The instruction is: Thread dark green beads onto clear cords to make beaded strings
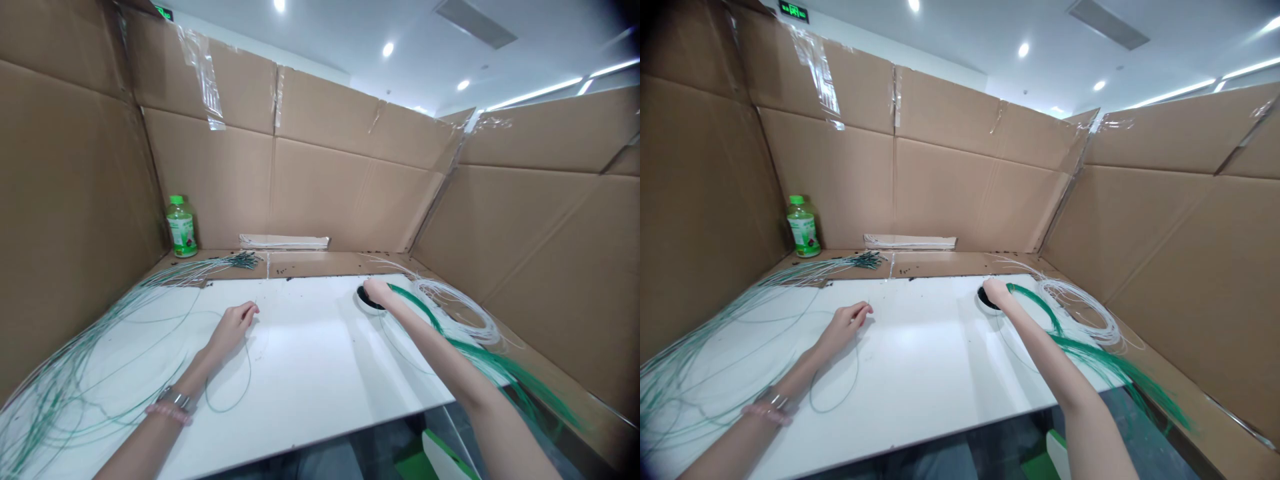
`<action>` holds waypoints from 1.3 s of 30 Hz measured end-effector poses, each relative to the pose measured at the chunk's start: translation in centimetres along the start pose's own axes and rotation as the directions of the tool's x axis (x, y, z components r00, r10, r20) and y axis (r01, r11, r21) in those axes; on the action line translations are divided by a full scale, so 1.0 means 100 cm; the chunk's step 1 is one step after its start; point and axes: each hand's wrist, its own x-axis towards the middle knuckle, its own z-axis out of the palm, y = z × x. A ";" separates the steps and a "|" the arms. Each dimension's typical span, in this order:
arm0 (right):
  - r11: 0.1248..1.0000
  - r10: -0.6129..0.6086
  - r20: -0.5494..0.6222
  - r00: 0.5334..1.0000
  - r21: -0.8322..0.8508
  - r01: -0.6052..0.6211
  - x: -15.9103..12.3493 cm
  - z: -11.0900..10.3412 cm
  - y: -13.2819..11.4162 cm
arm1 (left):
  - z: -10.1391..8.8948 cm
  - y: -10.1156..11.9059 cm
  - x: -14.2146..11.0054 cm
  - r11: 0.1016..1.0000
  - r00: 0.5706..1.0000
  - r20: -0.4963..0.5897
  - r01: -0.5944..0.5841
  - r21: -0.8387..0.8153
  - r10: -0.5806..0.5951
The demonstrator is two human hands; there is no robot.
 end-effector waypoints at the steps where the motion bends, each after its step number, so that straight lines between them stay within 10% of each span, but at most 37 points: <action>1: 1.000 0.000 0.000 1.000 0.020 0.000 0.000 -0.002 0.003 | 0.000 0.000 0.000 1.000 1.000 -0.001 0.000 0.000 0.000; 11: 0.948 -0.004 -0.108 0.994 0.315 0.038 -0.004 -0.029 0.031 | -0.001 -0.001 0.001 1.000 1.000 0.002 0.001 0.003 -0.001; 17: 0.851 -0.012 -0.261 0.965 0.504 0.147 -0.010 -0.043 -0.004 | 0.002 0.000 0.001 1.000 1.000 0.022 -0.004 0.025 0.003; 25: 0.718 -0.099 -0.273 0.957 0.646 0.259 -0.012 0.016 -0.088 | 0.014 0.008 -0.004 0.991 0.991 0.117 -0.077 0.109 0.065; 35: 0.541 0.049 -0.349 0.936 0.797 0.269 0.009 0.059 -0.081 | 0.024 0.003 -0.001 0.970 0.980 0.187 -0.111 0.218 0.070; 39: 0.494 0.123 -0.410 0.904 0.815 0.302 0.011 0.064 -0.081 | 0.017 0.043 0.026 0.921 0.972 0.114 -0.233 0.311 0.207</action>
